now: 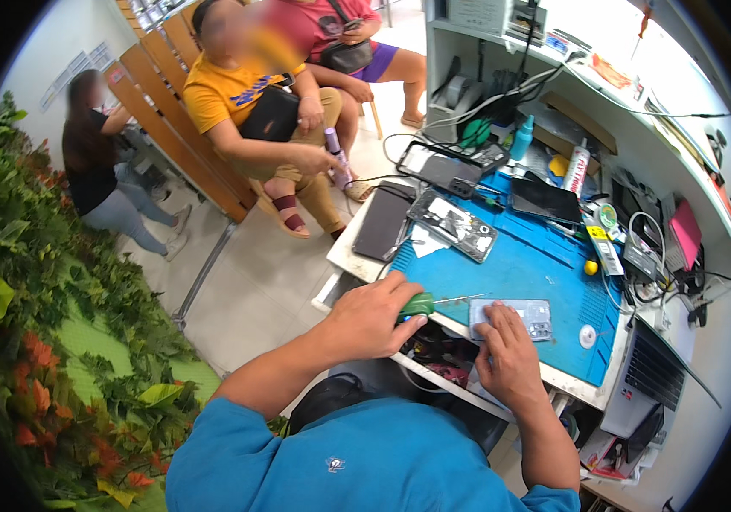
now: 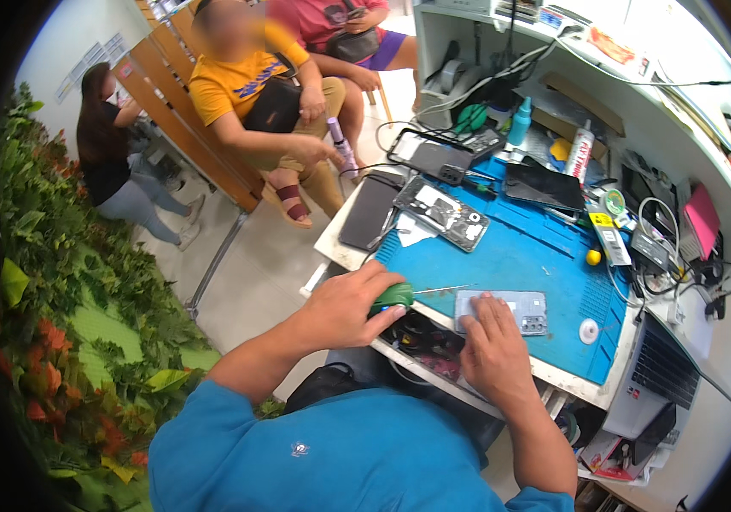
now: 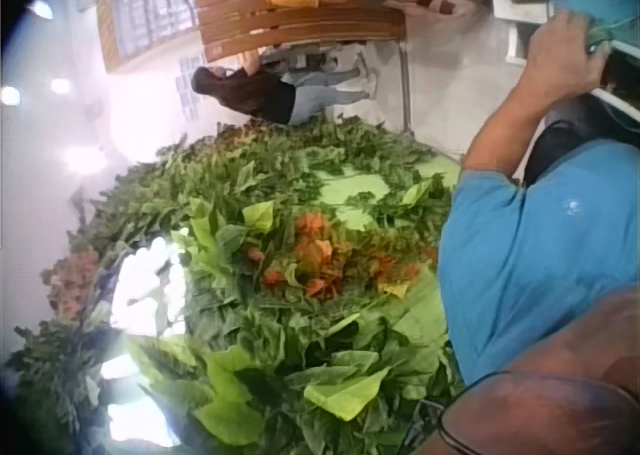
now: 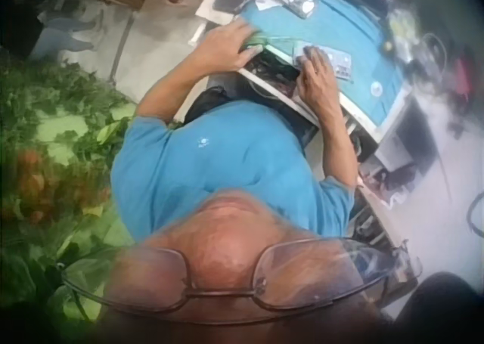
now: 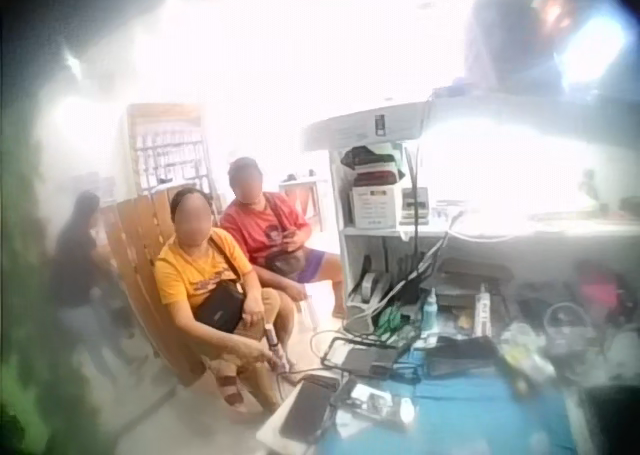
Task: The person examines a phone screen, uses a green handheld tool on the internal components of another phone, and then uses their hands to press and secure the back cover onto the device.
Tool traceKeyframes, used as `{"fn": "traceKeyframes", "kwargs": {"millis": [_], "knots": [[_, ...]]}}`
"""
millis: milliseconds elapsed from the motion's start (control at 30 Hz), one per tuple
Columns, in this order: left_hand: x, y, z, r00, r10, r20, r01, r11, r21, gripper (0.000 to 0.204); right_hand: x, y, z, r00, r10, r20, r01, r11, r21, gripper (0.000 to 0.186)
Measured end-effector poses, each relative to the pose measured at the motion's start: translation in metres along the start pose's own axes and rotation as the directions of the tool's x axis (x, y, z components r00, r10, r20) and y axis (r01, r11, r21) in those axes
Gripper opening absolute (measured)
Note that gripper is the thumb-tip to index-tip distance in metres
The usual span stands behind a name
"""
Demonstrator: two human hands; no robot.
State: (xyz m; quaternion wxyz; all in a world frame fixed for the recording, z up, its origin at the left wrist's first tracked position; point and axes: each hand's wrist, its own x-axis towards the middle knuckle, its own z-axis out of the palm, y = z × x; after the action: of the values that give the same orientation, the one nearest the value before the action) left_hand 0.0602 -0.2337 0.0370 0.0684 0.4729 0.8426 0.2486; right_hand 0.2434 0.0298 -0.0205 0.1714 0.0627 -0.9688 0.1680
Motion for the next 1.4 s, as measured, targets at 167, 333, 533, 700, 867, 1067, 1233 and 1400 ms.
{"fn": "traceKeyframes", "kwargs": {"millis": [167,333,533,700,867,1067,1233,1400], "knots": [[0.007,-0.008,-0.014,0.977,-0.053,-0.204,0.035,0.995,-0.092,0.042,0.003,-0.003,0.002,1.000,-0.009,-0.003,0.009,0.999,0.044,0.047],[0.024,-0.058,-0.029,0.913,-0.244,-0.328,0.296,0.948,0.117,0.045,0.003,-0.002,0.003,1.000,-0.014,-0.015,0.015,1.000,0.021,0.048],[0.025,-0.064,-0.031,0.911,-0.238,-0.337,0.286,0.953,0.098,0.043,0.004,0.000,0.001,1.000,-0.012,-0.014,0.012,1.000,0.020,0.048],[0.031,-0.053,-0.035,0.914,-0.280,-0.293,0.296,0.955,0.010,0.046,0.003,0.001,0.002,1.000,-0.026,-0.014,0.026,1.000,0.008,0.047],[0.034,-0.045,-0.030,0.945,-0.251,-0.209,0.221,0.963,-0.156,0.051,0.002,0.001,0.004,0.999,-0.032,-0.015,0.032,0.999,0.019,0.048],[0.037,-0.012,-0.024,0.993,-0.081,-0.087,0.065,0.983,-0.172,0.077,0.003,-0.001,0.002,1.000,-0.024,-0.009,0.025,0.999,0.034,0.048],[0.063,-0.003,-0.035,0.965,-0.182,0.189,0.177,0.983,0.041,0.106,0.005,0.001,0.003,1.000,-0.019,0.005,0.019,0.999,0.047,0.048],[0.085,-0.023,-0.023,0.944,-0.226,0.241,0.203,0.972,0.118,0.127,0.005,-0.001,-0.001,0.999,-0.032,-0.018,0.032,0.999,0.024,0.048]]}}
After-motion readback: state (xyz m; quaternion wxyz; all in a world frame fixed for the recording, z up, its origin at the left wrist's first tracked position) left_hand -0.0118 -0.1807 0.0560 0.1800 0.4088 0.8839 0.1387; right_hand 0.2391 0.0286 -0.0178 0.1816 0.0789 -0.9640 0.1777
